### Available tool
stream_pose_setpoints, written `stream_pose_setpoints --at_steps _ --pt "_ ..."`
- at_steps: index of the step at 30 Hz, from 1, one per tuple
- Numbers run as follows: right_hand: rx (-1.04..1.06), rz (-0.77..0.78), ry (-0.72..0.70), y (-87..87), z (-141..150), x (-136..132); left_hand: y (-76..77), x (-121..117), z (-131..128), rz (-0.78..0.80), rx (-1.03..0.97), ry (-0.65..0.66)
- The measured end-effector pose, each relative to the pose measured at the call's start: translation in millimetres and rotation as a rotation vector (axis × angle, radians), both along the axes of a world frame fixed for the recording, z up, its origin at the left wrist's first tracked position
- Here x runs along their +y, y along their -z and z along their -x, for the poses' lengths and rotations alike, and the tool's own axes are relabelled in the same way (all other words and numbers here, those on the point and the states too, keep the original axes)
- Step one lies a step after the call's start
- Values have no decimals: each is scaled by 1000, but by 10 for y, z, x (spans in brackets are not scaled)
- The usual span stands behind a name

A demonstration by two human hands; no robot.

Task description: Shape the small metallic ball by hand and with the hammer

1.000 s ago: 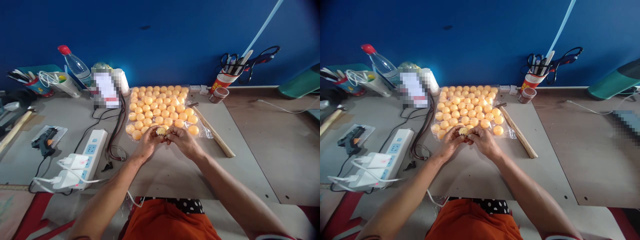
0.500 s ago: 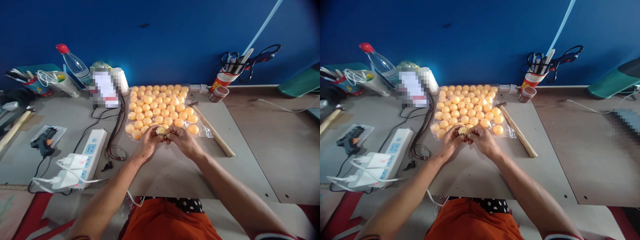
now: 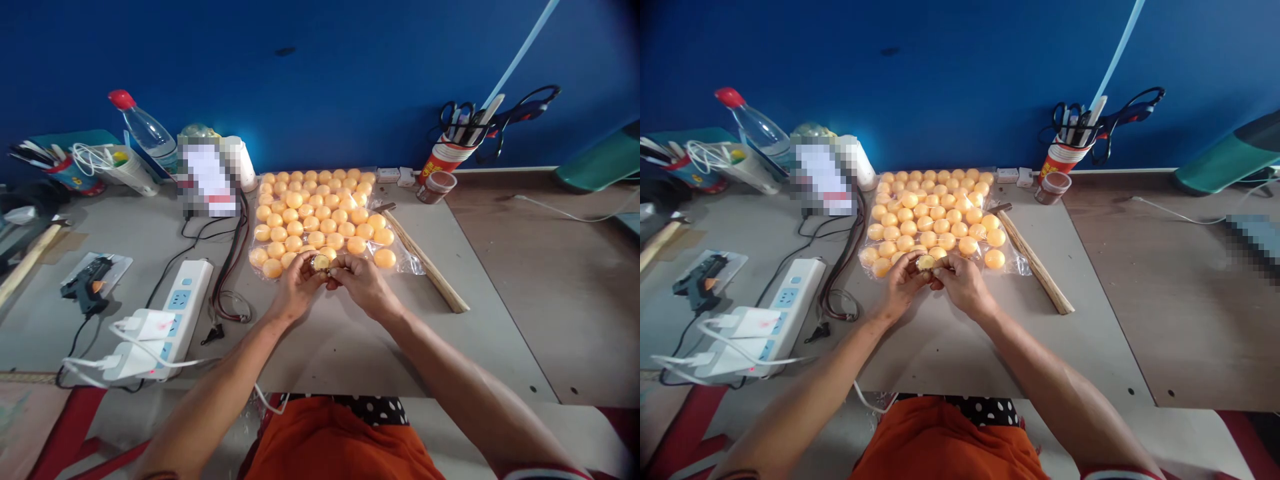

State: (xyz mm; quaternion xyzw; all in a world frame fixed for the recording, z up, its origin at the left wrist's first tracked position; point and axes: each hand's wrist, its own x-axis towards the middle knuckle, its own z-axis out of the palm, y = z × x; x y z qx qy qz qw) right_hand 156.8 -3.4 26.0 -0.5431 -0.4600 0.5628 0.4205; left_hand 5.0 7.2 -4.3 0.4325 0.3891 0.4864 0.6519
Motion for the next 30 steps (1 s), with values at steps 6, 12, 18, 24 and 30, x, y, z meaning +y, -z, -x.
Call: stream_pose_setpoints --at_steps 6,12,18,24,30 --pt "0 32 31 12 34 -14 97 -11 -7 -50 30 -1" --pt "21 36 50 37 53 -20 85 -44 -13 -46 51 0" --pt "26 54 65 24 61 -18 76 -56 -31 -46 40 -16" --pt "94 83 84 35 55 3 49 -80 -37 -51 26 3" --pt "262 84 4 -2 -22 40 -38 -34 -8 -31 25 13"
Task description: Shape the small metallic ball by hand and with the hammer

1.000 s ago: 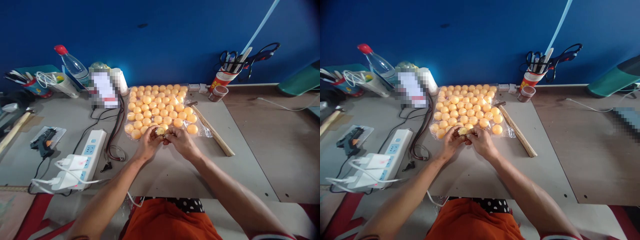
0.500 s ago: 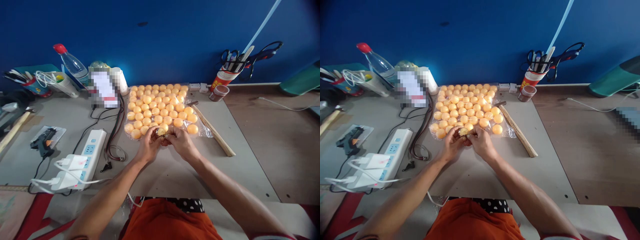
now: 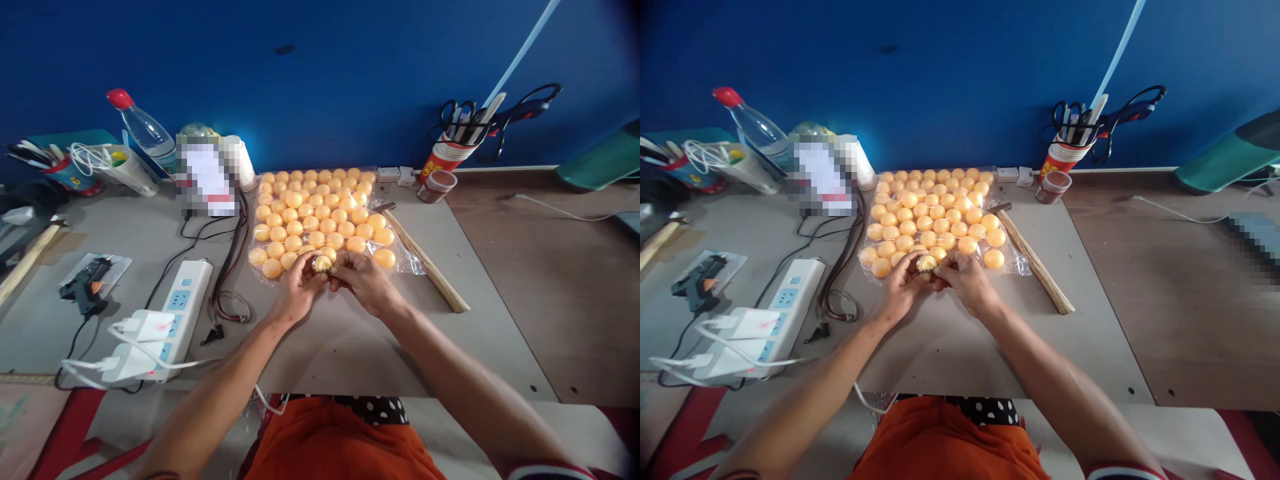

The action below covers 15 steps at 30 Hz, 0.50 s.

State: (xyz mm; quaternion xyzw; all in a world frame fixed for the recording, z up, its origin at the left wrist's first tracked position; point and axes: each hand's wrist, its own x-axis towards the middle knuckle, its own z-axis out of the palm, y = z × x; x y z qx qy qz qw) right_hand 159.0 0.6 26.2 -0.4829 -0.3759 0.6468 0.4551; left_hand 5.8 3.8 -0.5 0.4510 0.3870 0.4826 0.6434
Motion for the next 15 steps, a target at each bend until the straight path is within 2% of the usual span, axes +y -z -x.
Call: stream_pose_setpoints --at_steps 3,7,10,15 --pt "36 -18 -6 -21 -75 22 -67 21 14 106 -118 54" --pt "-136 -142 95 -25 -164 49 -142 24 30 249 -199 98" --pt "-324 -249 133 -34 -191 57 -160 33 44 279 -225 78" --pt "-536 -340 157 -70 -161 38 -153 64 67 272 -236 62"
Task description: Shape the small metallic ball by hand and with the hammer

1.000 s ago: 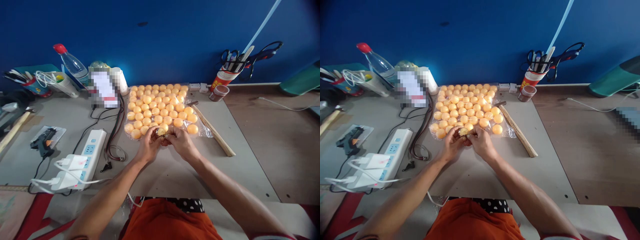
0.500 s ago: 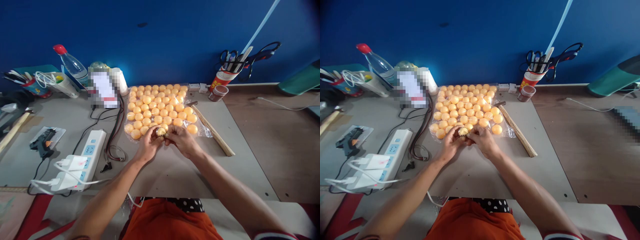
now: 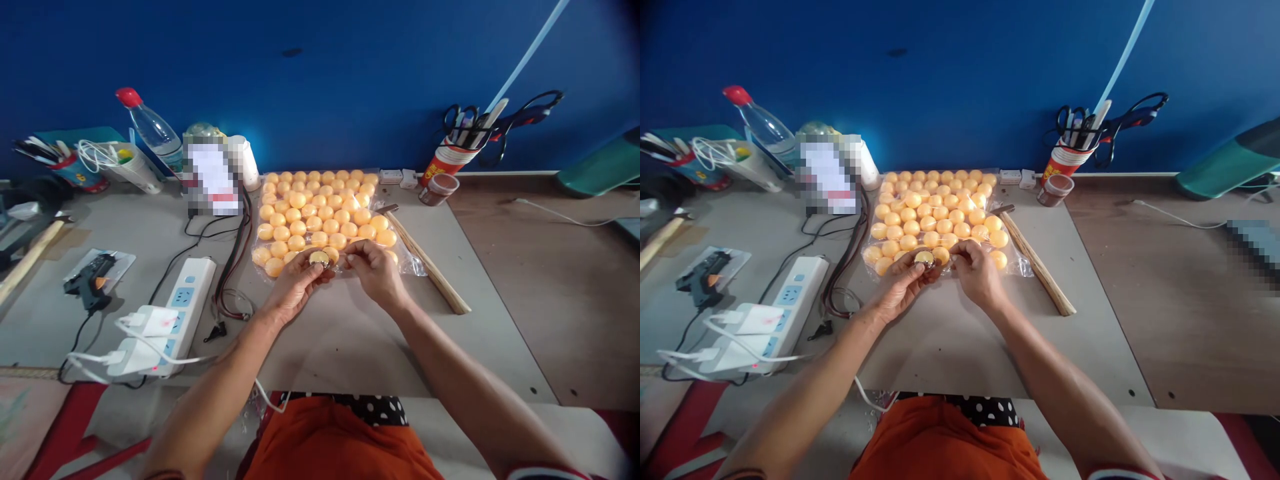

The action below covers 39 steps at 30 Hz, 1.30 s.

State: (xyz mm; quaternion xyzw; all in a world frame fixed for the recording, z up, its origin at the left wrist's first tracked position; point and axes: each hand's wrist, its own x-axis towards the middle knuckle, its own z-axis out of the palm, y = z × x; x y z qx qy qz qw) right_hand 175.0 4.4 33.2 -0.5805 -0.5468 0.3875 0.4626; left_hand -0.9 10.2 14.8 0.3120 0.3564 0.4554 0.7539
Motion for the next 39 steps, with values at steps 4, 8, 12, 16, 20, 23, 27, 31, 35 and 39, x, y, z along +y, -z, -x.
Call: stream_pose_setpoints --at_steps 4,8,12,16,20,23,27,31,35,39 --pt "-130 -40 -13 14 10 -15 -7 18 6 12 18 -32" --pt "-258 -95 -37 77 -9 -9 -20 24 1 -4 56 -95" --pt "-421 -140 -76 148 -10 -9 -30 25 4 -59 94 -110" --pt "-583 -152 -162 169 8 -36 -21 32 19 -73 96 -154" --pt "-582 -206 -297 157 45 -54 0 62 51 -89 55 -207" --pt "-568 -291 -417 169 68 -51 13 96 83 -126 42 -255" --pt "-566 -340 -450 192 66 -41 30 136 113 -188 74 -329" --pt "-575 -350 -448 199 53 -37 43 142 99 -222 85 -337" --pt "-628 -358 -409 238 51 -29 52 141 83 -235 87 -349" --pt "-668 -381 -350 267 50 -34 47 145 95 -230 87 -354"
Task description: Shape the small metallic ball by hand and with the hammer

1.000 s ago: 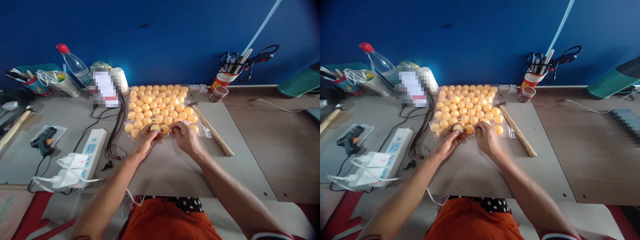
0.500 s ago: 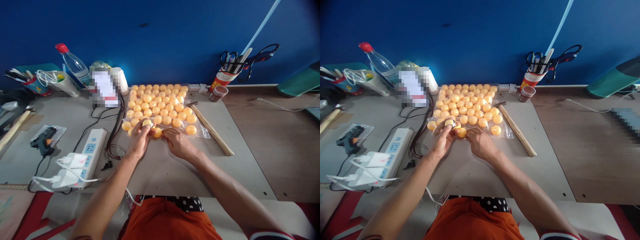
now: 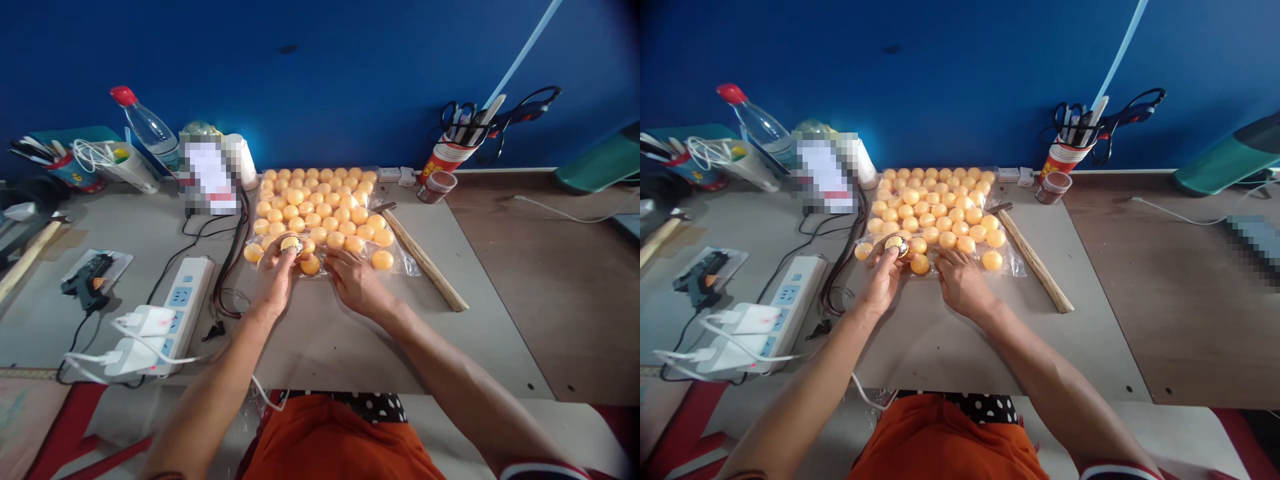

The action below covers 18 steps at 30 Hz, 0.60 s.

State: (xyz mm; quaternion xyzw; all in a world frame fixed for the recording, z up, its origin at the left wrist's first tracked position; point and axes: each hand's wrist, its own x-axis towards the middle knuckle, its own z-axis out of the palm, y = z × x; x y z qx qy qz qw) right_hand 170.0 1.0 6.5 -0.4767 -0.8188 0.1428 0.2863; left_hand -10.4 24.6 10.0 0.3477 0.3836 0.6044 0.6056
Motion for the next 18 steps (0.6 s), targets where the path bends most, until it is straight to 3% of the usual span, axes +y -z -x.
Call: stream_pose_setpoints --at_steps 3,6,11,18 --pt "59 -67 -4 -49 2 -25 -16 1 9 -1 -27 -12" --pt "95 -114 -121 -117 35 -64 -28 4 12 5 -52 15" --pt "2 -6 -309 -101 130 -101 -5 17 8 -67 -11 8" --pt "-149 69 -129 -56 117 -87 25 19 7 -94 -26 -5"
